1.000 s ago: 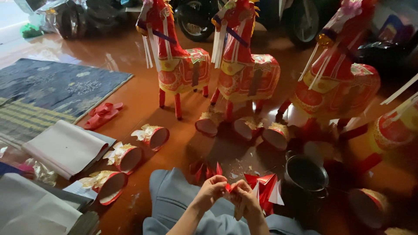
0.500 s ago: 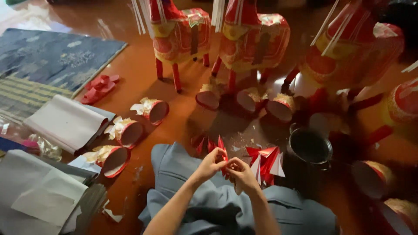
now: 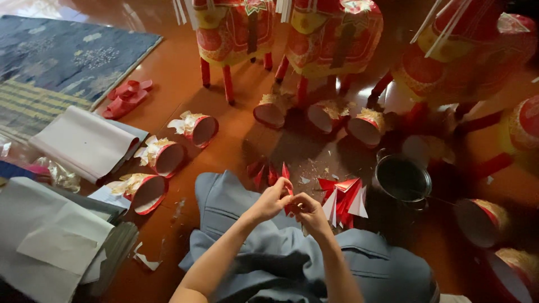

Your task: Folding red paper strips and stapling them to create decorative components.

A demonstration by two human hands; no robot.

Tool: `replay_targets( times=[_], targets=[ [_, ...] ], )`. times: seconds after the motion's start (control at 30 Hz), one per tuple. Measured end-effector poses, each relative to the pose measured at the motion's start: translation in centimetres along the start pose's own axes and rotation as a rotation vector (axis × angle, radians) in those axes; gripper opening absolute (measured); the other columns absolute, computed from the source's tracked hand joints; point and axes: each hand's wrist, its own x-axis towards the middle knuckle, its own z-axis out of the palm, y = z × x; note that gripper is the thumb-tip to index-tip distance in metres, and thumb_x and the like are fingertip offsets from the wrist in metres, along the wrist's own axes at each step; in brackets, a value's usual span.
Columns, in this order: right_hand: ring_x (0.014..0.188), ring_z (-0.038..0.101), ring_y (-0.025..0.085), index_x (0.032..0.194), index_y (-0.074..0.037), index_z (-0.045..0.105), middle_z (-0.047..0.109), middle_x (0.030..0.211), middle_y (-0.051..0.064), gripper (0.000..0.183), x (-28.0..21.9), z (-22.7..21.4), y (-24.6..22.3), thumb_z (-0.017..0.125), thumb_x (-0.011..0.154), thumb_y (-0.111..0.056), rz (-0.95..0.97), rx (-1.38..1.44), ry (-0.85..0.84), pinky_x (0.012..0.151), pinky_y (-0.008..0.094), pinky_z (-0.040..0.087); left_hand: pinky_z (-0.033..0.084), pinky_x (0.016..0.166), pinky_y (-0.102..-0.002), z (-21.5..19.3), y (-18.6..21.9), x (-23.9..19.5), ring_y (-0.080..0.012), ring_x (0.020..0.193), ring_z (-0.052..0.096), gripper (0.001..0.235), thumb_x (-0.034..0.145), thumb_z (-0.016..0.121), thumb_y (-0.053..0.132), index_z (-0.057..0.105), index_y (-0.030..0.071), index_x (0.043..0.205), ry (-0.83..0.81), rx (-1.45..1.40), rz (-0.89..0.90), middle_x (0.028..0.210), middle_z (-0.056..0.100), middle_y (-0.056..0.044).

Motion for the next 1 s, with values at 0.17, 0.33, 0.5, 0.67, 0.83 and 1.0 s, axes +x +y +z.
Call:
replay_targets(
  times=[0.17,0.33,0.5,0.67,0.83,1.0],
  targets=[
    [0.052,0.058,0.015,0.087,-0.006,0.072,0.065,0.069,0.009,0.014,-0.4,0.8,-1.7,0.070,0.079,0.006,-0.095,-0.198,-0.006,0.046,0.025,0.049,0.051,0.071,-0.048,-2.0,0.9,-0.2,-0.0387,0.079,0.067,0.031,0.088,0.061,0.011,0.054,0.014,0.118,-0.094,-0.038,0.047,0.083,0.069,-0.020],
    [0.056,0.066,0.017,0.084,-0.013,0.074,0.066,0.076,0.006,0.015,-0.7,1.5,-2.6,0.074,0.077,0.001,-0.199,-0.418,-0.053,0.052,0.025,0.052,0.051,0.069,-0.050,-2.2,1.0,-0.8,-0.0410,0.074,0.067,0.039,0.088,0.064,0.008,0.053,0.012,0.125,-0.102,-0.018,0.143,0.077,0.068,-0.022],
    [0.065,0.065,0.021,0.081,-0.021,0.073,0.065,0.076,0.003,0.015,-0.7,1.7,-1.9,0.077,0.075,-0.008,-0.262,-0.700,0.061,0.062,0.031,0.052,0.048,0.079,-0.062,-2.0,3.0,-2.0,-0.0558,0.090,0.061,0.051,0.089,0.055,0.000,0.040,0.010,0.136,-0.081,0.110,0.175,0.090,0.064,-0.034],
    [0.068,0.061,0.016,0.091,-0.023,0.073,0.064,0.076,0.001,0.022,-0.7,1.3,-3.3,0.081,0.074,-0.011,-0.244,-0.628,0.173,0.070,0.030,0.050,0.052,0.083,-0.055,-1.1,3.5,-2.0,-0.0469,0.100,0.063,0.064,0.088,0.055,-0.002,0.037,0.019,0.147,0.046,-0.111,0.198,0.104,0.065,-0.024],
    [0.095,0.063,0.031,0.125,-0.027,0.066,0.057,0.103,0.020,0.050,-0.9,0.1,-1.4,0.084,0.078,-0.027,-0.213,-0.615,0.424,0.094,0.041,0.047,0.056,0.080,-0.046,3.4,-2.5,-1.8,-0.0349,0.096,0.069,0.051,0.085,0.072,0.014,0.058,0.017,0.134,0.169,-0.278,0.060,0.102,0.071,-0.016],
    [0.070,0.053,0.013,0.133,-0.011,0.058,0.067,0.074,-0.002,0.061,-0.6,-0.2,-2.7,0.083,0.080,-0.029,-0.490,-0.573,0.318,0.082,0.022,0.049,0.062,0.057,-0.026,5.6,-5.0,-1.6,-0.0209,0.066,0.074,0.020,0.087,0.075,0.016,0.069,0.000,0.098,0.155,-1.169,-0.477,0.080,0.072,-0.020]
  ],
)
